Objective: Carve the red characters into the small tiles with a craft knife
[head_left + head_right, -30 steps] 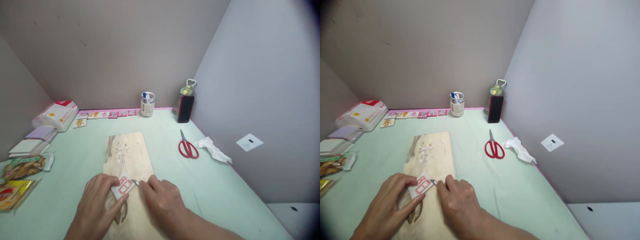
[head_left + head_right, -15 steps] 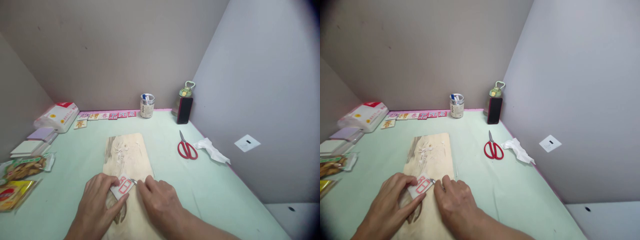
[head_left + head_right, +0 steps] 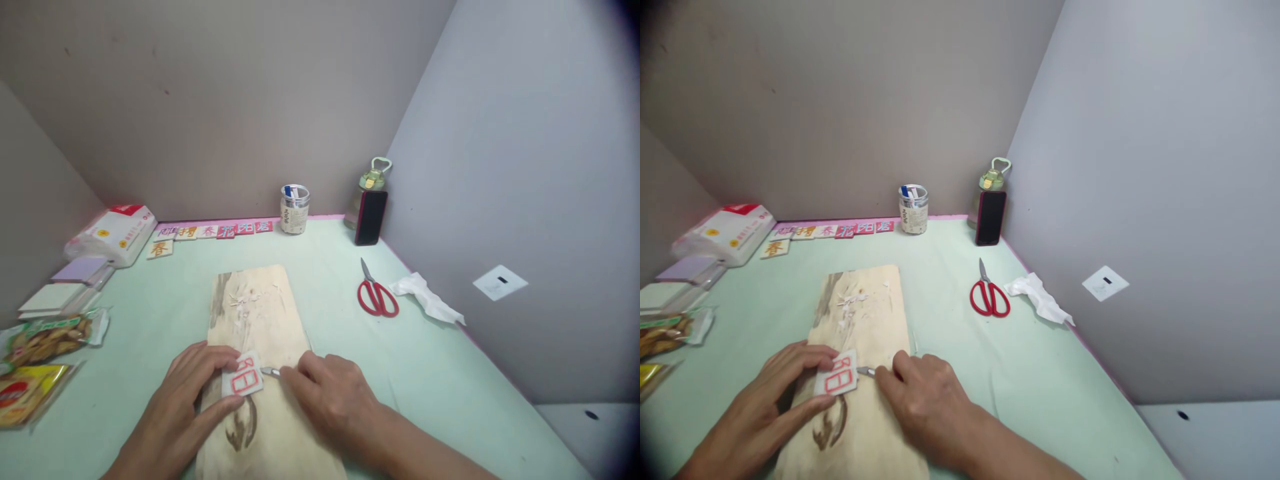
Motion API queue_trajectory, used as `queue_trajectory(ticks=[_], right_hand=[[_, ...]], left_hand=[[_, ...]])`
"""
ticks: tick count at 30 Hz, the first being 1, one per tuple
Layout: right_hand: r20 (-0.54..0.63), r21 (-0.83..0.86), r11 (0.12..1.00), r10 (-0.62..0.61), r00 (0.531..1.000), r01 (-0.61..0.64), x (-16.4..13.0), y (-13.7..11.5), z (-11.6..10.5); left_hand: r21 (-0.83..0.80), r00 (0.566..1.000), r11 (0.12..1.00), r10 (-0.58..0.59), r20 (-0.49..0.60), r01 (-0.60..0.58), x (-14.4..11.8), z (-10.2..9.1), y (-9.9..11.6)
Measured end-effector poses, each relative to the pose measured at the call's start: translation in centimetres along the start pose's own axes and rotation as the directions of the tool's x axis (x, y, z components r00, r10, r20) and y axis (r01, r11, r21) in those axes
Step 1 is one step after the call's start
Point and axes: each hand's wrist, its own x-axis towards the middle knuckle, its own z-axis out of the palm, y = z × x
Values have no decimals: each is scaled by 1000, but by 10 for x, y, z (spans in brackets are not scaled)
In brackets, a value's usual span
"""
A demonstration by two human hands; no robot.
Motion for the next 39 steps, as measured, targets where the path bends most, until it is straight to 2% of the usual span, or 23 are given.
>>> queue_trajectory(ticks=[4, 14, 26, 29, 32, 35, 39], right_hand=[[-33, -9, 999, 34, 999, -34, 1, -3, 5], [41, -32, 993, 111, 993, -110, 9, -13, 1], [-8, 136, 984, 117, 993, -115, 1, -6, -7], [8, 102, 990, 100, 995, -101, 1, -7, -4], [8, 70, 988, 134, 991, -134, 1, -5, -1], [34, 212, 951, 221, 975, -223, 2, -1, -3], [158, 501, 770, 366, 917, -394, 8, 1, -9]], left_hand=[[9, 999, 1000, 11, -33, -11, -1, 3, 2], [37, 996, 999, 2, -86, 1, -1, 9, 11], [67, 994, 996, 59, -91, -53, -1, 12, 8], [82, 992, 994, 78, -100, -70, 0, 12, 7], [83, 992, 994, 79, -102, -71, -1, 13, 6], [75, 993, 995, 69, -94, -62, -2, 14, 5], [78, 992, 994, 80, -98, -72, -3, 15, 7]])
